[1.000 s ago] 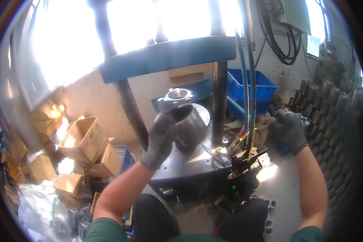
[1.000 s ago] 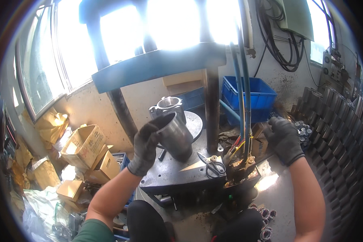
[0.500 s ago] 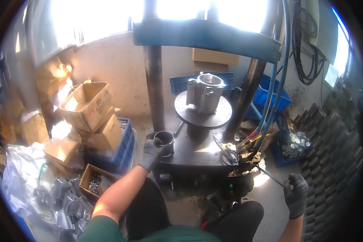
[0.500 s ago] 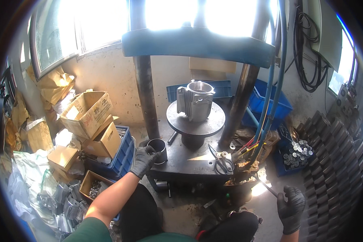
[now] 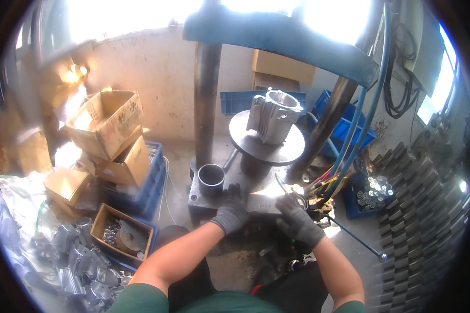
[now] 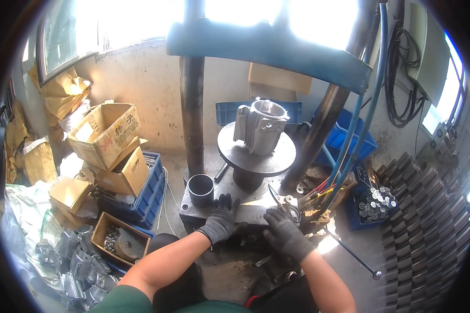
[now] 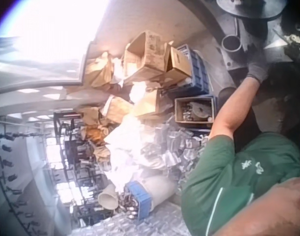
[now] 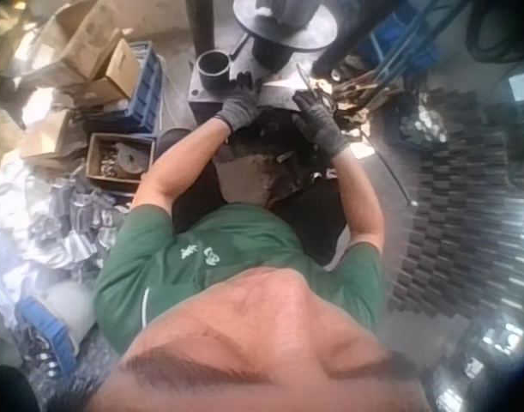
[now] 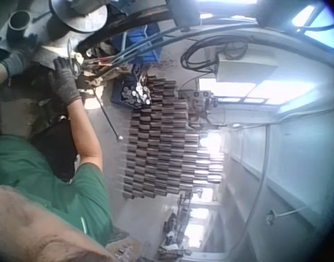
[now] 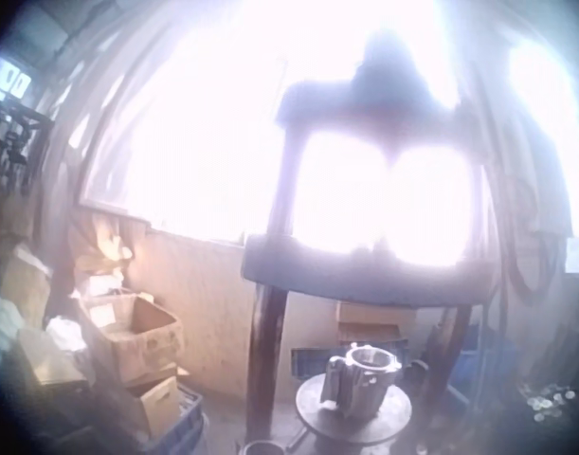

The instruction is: Assembling electric motor stators into metal housings using a manual press machine.

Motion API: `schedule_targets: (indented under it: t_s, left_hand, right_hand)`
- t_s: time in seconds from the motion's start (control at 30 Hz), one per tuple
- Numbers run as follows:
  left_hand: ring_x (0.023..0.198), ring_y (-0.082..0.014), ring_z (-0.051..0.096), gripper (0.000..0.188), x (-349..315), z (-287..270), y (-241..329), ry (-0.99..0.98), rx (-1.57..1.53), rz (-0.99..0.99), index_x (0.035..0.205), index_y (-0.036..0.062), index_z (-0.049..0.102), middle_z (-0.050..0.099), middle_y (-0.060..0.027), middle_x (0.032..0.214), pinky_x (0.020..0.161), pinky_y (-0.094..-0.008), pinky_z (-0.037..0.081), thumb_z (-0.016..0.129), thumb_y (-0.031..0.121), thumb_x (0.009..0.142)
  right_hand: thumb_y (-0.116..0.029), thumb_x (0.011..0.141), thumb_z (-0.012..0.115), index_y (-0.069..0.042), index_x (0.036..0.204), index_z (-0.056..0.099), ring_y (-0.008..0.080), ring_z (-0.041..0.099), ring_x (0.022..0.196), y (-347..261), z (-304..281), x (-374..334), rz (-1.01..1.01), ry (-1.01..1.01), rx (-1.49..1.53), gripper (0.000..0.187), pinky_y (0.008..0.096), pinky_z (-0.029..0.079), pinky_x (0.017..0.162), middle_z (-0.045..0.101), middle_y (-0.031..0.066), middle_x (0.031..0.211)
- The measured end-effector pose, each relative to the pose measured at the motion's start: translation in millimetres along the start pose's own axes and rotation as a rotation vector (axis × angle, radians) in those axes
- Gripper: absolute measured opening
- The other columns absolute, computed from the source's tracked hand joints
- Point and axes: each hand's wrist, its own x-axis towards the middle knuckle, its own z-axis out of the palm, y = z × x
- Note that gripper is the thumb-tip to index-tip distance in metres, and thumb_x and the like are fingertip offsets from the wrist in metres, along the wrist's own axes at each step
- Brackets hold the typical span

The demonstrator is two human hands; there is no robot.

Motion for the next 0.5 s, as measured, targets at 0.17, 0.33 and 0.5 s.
schedule_targets:
  t_s: [0.17, 0.33, 0.5]
  left_hand:
    - [0.158, -0.0454, 0.034, 0.086, -31.5, 1.6, 40.8, -0.253, -0.217, 0.664, 0.162, 0.0037, 0.042, 0.042, -0.028, 0.164, 0.128, -0.0636, 0.026, 0.069, 0.051, 0.096]
    - [0.127, -0.0412, 0.064, 0.063, -46.2, 3.3, 33.3, -0.263, -0.359, 0.791, 0.154, 0.0142, 0.057, 0.069, -0.0196, 0.13, 0.112, -0.0594, 0.046, 0.07, 0.034, 0.095]
    - [0.098, -0.0307, 0.073, 0.04, -30.8, -51.2, -1.3, -0.587, -0.398, 0.607, 0.131, 0.0068, 0.074, 0.076, -0.0136, 0.098, 0.085, -0.0437, 0.058, 0.069, 0.028, 0.098]
  right_hand:
    - [-0.026, 0.097, 0.068, 0.003, 0.151, 0.048, 0.0495, 0.044, 0.149, 58.0, 63.8, 41.7, 0.172, -0.133, -0.01, 0.064, 0.0558, 0.039, 0.124, 0.049, 0.031, 0.157]
    - [-0.027, 0.098, 0.065, 0.008, 0.149, 0.046, 0.0521, 0.044, 0.148, 56.3, 88.9, 72.3, 0.106, 0.001, -0.248, 0.065, 0.0567, 0.038, 0.123, 0.046, 0.0348, 0.158]
    - [-0.025, 0.094, 0.071, 0.002, 0.14, 0.056, 0.0443, 0.052, 0.144, 0.6, 76.3, 74.7, -0.025, -0.203, -0.088, 0.055, 0.0502, 0.046, 0.119, 0.055, 0.0292, 0.151]
